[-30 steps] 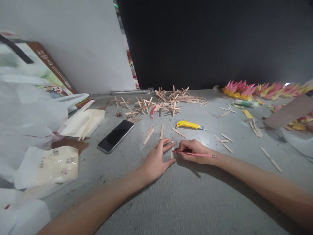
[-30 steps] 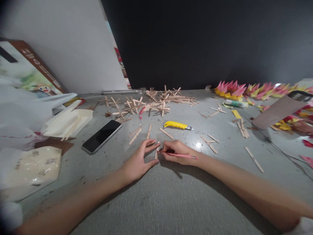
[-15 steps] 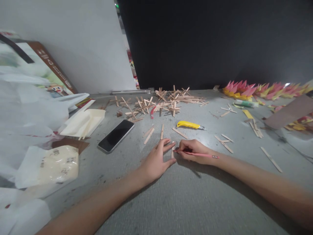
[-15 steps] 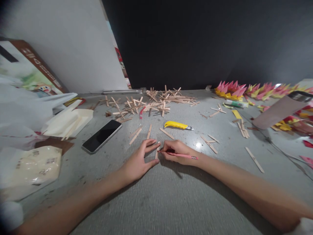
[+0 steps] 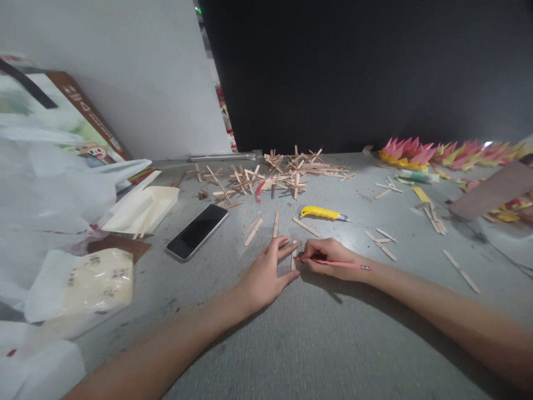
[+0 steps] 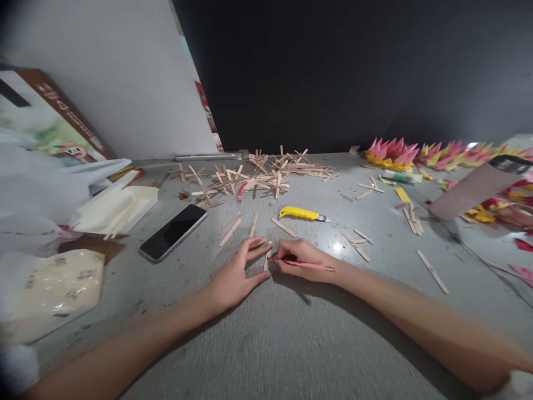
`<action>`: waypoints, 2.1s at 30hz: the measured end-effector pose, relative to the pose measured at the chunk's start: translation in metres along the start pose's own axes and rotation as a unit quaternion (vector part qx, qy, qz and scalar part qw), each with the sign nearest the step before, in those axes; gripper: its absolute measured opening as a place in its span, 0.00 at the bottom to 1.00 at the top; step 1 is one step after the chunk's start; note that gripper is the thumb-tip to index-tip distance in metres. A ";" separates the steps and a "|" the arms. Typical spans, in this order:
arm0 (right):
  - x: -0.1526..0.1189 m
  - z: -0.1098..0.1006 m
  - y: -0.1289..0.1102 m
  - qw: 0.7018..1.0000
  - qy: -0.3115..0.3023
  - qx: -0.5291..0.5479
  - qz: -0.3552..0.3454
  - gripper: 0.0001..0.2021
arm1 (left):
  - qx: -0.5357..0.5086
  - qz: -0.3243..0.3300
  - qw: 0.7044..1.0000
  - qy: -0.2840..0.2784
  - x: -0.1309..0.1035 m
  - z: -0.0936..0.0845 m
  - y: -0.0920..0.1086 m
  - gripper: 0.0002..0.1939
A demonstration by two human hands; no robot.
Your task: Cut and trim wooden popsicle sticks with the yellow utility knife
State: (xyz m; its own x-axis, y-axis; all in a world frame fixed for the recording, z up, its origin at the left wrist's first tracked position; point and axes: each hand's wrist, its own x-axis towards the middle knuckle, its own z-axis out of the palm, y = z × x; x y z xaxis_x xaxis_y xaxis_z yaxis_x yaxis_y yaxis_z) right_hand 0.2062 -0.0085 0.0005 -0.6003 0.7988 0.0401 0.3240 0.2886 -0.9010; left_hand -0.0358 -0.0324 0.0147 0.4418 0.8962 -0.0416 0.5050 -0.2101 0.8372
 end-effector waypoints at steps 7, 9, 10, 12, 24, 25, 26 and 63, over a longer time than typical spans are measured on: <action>0.000 0.000 -0.001 1.000 0.004 -0.006 -0.004 0.14 | -0.003 0.001 1.000 0.003 0.000 0.000 0.001 0.33; 0.001 0.000 0.000 1.000 -0.001 -0.010 -0.001 0.15 | -0.002 0.001 1.000 0.003 0.000 0.000 0.000 0.32; 0.001 0.001 0.001 1.000 0.000 -0.009 0.002 0.15 | 0.000 0.001 1.000 0.002 0.000 0.000 0.000 0.32; 0.000 0.001 0.002 1.000 0.009 -0.004 0.008 0.14 | 0.005 0.002 1.000 0.000 0.000 0.000 0.000 0.32; 0.001 0.001 0.000 1.000 0.005 -0.006 0.002 0.14 | 0.002 -0.008 1.000 0.001 -0.001 -0.001 0.004 0.32; 0.001 0.001 0.000 1.000 0.007 -0.004 0.004 0.14 | 0.002 -0.006 1.000 0.002 -0.001 -0.001 0.004 0.32; 0.001 0.001 0.001 1.000 0.012 0.000 0.008 0.14 | 0.002 -0.004 1.000 0.002 0.000 -0.002 0.004 0.32; 0.021 -0.110 -0.017 0.878 0.154 -0.452 0.029 0.18 | 0.130 0.127 0.982 0.041 0.002 0.003 -0.004 0.27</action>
State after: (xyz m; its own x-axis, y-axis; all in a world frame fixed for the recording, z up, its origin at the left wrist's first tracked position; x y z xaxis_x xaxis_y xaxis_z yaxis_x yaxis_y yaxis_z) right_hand 0.2687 0.0613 0.0640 -0.3823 0.8907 0.2458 0.8791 0.4326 -0.2001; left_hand -0.0350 -0.0312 0.0094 0.5224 0.8279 0.2042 0.5628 -0.5147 0.6468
